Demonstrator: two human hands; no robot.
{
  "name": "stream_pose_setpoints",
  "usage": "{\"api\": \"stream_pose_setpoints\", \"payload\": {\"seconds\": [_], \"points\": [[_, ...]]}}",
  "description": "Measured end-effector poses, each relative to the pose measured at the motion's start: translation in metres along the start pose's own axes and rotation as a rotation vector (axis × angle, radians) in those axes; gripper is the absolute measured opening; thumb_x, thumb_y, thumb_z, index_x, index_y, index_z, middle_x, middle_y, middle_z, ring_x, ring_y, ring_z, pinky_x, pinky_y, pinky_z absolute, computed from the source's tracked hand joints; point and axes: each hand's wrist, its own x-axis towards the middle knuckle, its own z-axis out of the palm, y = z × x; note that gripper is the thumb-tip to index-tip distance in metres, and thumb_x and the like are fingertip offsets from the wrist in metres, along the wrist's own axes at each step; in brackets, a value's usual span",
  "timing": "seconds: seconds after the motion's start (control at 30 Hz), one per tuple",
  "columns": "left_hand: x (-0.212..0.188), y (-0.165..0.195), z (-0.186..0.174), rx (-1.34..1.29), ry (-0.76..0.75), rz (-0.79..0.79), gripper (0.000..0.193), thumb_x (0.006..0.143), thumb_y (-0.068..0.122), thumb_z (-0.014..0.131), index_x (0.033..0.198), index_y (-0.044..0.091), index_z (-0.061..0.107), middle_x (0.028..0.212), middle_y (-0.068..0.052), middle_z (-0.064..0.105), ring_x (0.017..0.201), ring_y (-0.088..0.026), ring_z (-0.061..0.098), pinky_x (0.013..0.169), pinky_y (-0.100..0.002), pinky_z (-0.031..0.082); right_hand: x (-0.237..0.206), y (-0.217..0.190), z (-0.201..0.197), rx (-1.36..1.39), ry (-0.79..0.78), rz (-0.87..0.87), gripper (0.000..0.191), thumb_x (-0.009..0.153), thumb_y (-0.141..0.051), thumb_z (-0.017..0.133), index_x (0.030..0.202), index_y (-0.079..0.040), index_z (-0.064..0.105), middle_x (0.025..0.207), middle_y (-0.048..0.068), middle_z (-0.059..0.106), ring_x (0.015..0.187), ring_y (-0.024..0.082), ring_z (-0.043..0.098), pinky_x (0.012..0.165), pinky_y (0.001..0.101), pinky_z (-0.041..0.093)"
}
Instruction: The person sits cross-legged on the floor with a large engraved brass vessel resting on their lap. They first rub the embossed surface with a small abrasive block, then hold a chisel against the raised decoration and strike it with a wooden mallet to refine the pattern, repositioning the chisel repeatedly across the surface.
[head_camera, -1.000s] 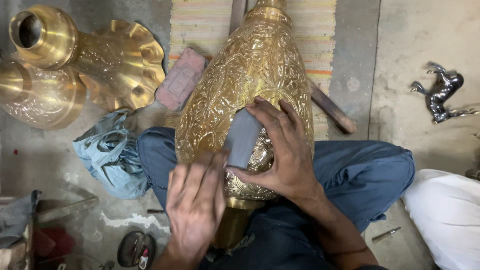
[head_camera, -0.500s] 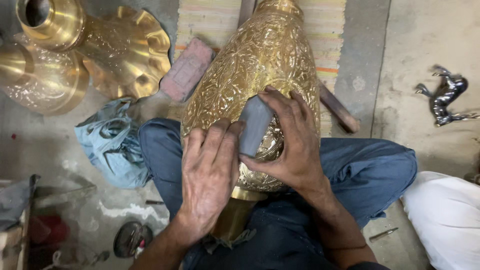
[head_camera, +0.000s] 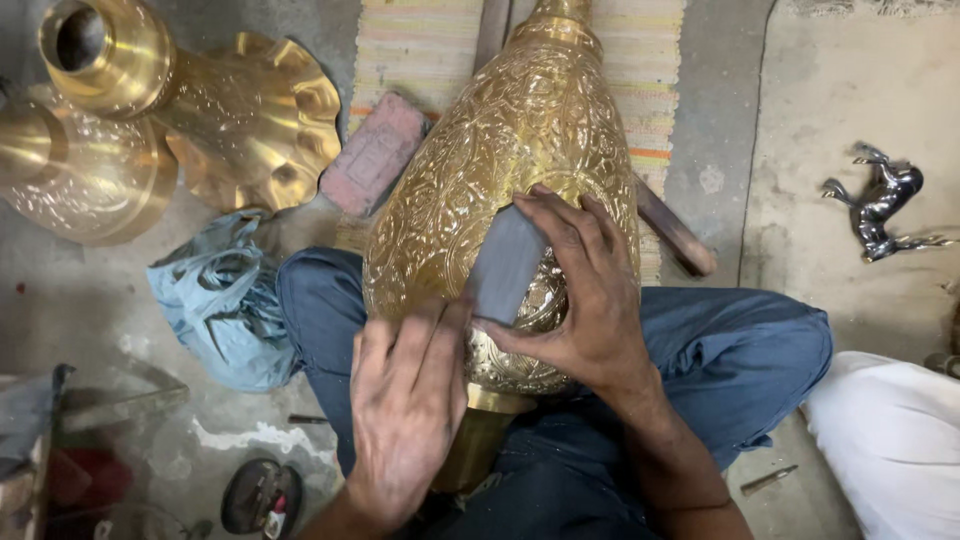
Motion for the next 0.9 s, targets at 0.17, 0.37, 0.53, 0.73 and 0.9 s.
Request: {"api": "stream_pose_setpoints", "payload": {"seconds": [0.17, 0.37, 0.53, 0.73, 0.9], "points": [[0.0, -0.001, 0.001, -0.025, -0.037, 0.021, 0.047, 0.081, -0.003, 0.072, 0.127, 0.0, 0.066, 0.124, -0.013, 0.062, 0.1, -0.031, 0.057, 0.089, -0.043, 0.05, 0.001, -0.004, -0.002, -0.001, -0.015, 0.007, 0.101, 0.068, -0.041, 0.094, 0.151, -0.007, 0.047, 0.151, 0.013, 0.055, 0.146, 0.031, 0.05, 0.128, 0.0541, 0.03], [-0.007, -0.004, 0.005, 0.011, -0.034, 0.011, 0.046, 0.08, -0.001, 0.073, 0.126, 0.0, 0.066, 0.12, -0.013, 0.062, 0.097, -0.03, 0.056, 0.087, -0.043, 0.048, 0.0, -0.002, -0.001, -0.006, -0.013, -0.022, 0.105, 0.067, -0.046, 0.094, 0.152, -0.007, 0.045, 0.15, 0.014, 0.054, 0.143, 0.031, 0.05, 0.128, 0.0564, 0.029], [-0.012, -0.006, 0.008, -0.046, 0.004, -0.028, 0.044, 0.084, -0.004, 0.071, 0.127, 0.001, 0.065, 0.123, -0.013, 0.062, 0.104, -0.029, 0.057, 0.093, -0.042, 0.05, -0.001, 0.0, 0.001, -0.043, -0.004, -0.006, 0.108, 0.066, -0.05, 0.094, 0.152, -0.008, 0.044, 0.151, 0.015, 0.053, 0.142, 0.031, 0.05, 0.127, 0.0565, 0.029], [-0.021, -0.008, 0.011, -0.048, -0.043, -0.012, 0.045, 0.081, -0.003, 0.071, 0.125, 0.001, 0.066, 0.121, -0.014, 0.062, 0.101, -0.031, 0.057, 0.091, -0.044, 0.049, -0.002, -0.001, 0.001, -0.02, -0.002, 0.004, 0.109, 0.068, -0.045, 0.095, 0.154, -0.007, 0.041, 0.156, 0.013, 0.053, 0.153, 0.035, 0.044, 0.13, 0.0563, 0.026], [-0.018, -0.006, 0.011, -0.036, 0.045, -0.075, 0.038, 0.085, -0.002, 0.071, 0.123, 0.006, 0.068, 0.12, -0.01, 0.064, 0.098, -0.027, 0.06, 0.088, -0.041, 0.051, -0.001, 0.002, -0.001, 0.028, -0.003, -0.076, 0.11, 0.065, -0.049, 0.095, 0.151, -0.006, 0.042, 0.153, 0.014, 0.054, 0.148, 0.032, 0.049, 0.129, 0.0572, 0.026]]}}
